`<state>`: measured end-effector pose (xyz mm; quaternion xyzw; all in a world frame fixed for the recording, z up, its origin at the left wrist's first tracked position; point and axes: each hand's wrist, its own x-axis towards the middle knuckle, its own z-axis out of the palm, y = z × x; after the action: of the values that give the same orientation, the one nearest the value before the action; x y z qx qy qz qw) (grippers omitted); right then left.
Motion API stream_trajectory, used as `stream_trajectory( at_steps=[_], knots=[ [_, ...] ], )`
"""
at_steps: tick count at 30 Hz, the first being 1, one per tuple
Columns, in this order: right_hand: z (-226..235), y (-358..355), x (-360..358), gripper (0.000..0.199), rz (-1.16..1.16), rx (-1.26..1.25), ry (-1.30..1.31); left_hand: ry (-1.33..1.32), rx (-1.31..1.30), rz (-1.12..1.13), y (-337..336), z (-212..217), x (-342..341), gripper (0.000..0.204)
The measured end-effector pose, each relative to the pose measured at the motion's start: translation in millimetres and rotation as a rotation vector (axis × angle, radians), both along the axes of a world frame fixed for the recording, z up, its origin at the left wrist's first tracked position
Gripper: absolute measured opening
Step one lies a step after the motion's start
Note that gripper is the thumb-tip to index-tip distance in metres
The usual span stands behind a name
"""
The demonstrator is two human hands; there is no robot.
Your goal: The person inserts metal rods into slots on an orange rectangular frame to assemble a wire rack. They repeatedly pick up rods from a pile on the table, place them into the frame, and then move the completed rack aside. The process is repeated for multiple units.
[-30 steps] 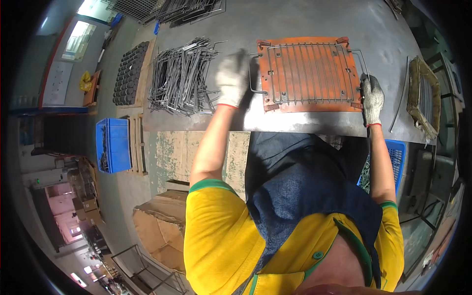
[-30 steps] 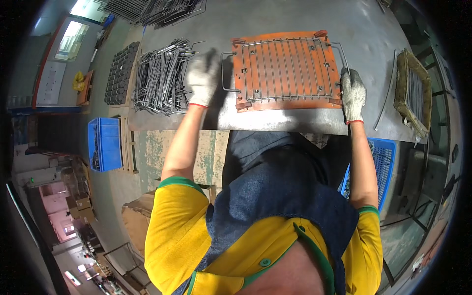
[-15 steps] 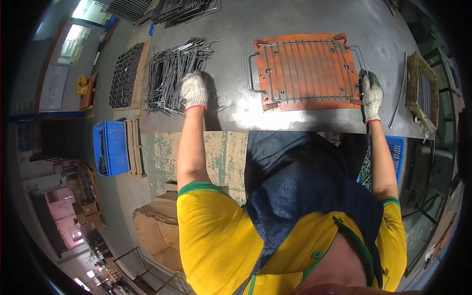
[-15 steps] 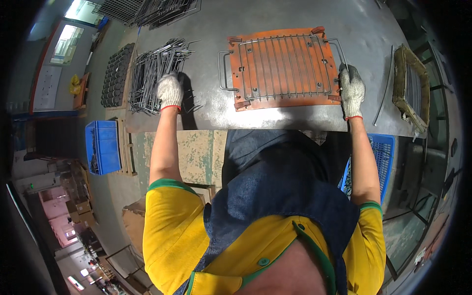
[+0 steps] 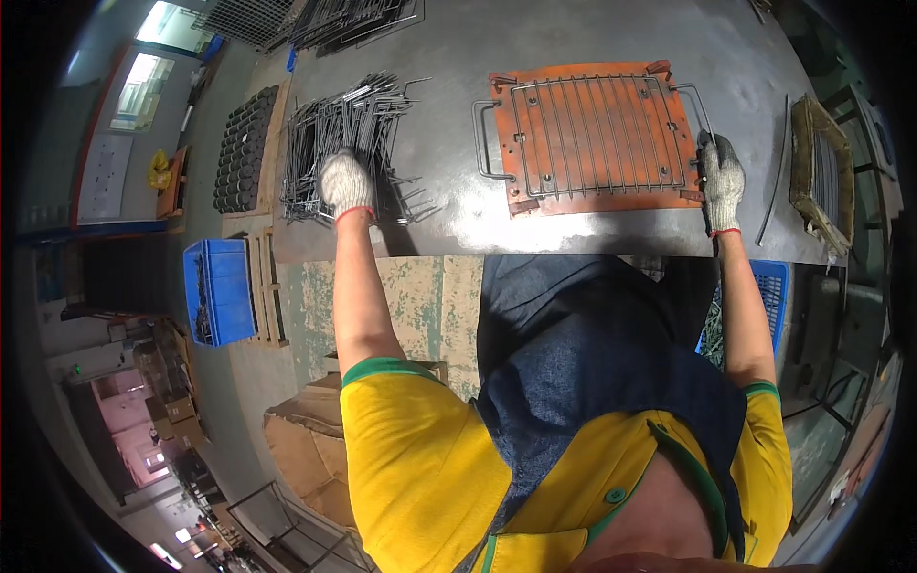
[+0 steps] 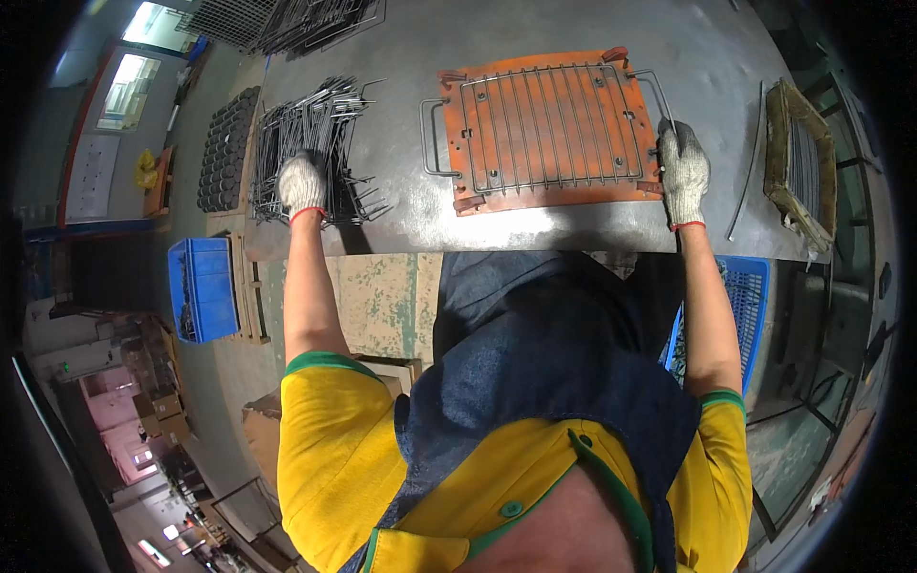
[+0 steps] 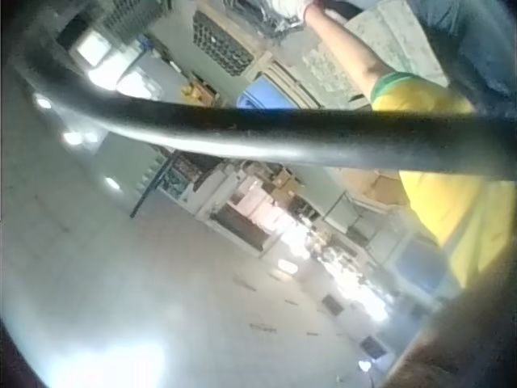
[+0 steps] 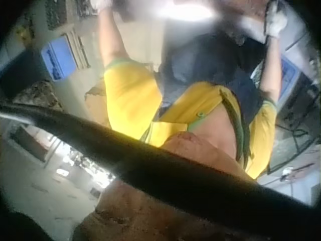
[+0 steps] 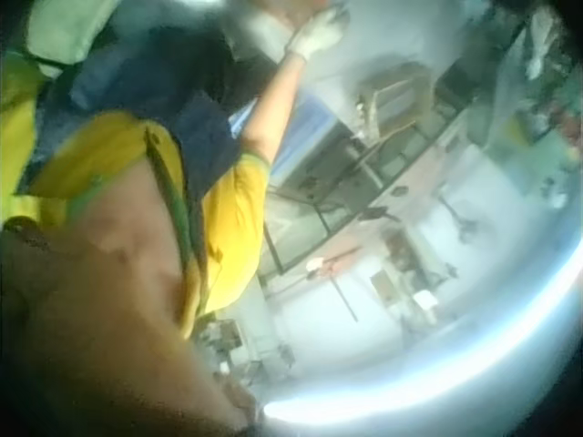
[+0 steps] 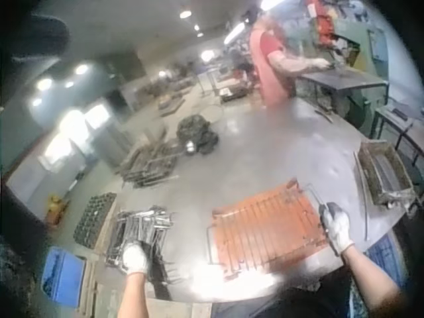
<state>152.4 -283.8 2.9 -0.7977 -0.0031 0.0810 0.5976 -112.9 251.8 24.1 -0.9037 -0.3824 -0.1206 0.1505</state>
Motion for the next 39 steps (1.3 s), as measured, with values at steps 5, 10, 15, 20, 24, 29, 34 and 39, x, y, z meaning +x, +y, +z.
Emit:
stream_trajectory(
  at_steps=[5,10,15,20,24,29,34,39],
  knots=[
    [2.3,1.8,-2.1,0.041,-0.005,0.053,0.036,0.107,-0.087,-0.025,12.3,3.8,6.8,0.026],
    [-2.6,1.2,3.0,0.041,0.03,0.022,0.039,-0.427,-0.684,0.104,37.1,25.5,-16.8,0.038],
    [10.7,4.0,-5.2,0.037,0.009,0.001,0.019,-0.376,-0.745,0.103,29.9,48.5,-8.6,0.037],
    [5.3,1.7,-1.4,0.038,0.023,-0.005,0.005,0.067,-0.306,0.088,10.8,22.3,7.3,0.034],
    [-19.3,-10.7,13.6,0.037,0.046,-0.138,-0.115,0.16,-0.308,0.028,16.2,24.8,17.9,0.037],
    [-1.9,-1.9,2.7,0.039,0.029,0.04,0.051,0.224,-0.272,0.067,32.8,17.2,12.8,0.04],
    [-9.2,-2.8,7.0,0.041,0.038,-0.006,-0.001,0.313,-0.297,0.069,23.3,33.1,18.7,0.043],
    [-17.2,-7.0,11.8,0.041,0.056,-0.036,-0.024,0.413,-0.299,0.115,17.5,37.7,24.1,0.037]
  ],
)
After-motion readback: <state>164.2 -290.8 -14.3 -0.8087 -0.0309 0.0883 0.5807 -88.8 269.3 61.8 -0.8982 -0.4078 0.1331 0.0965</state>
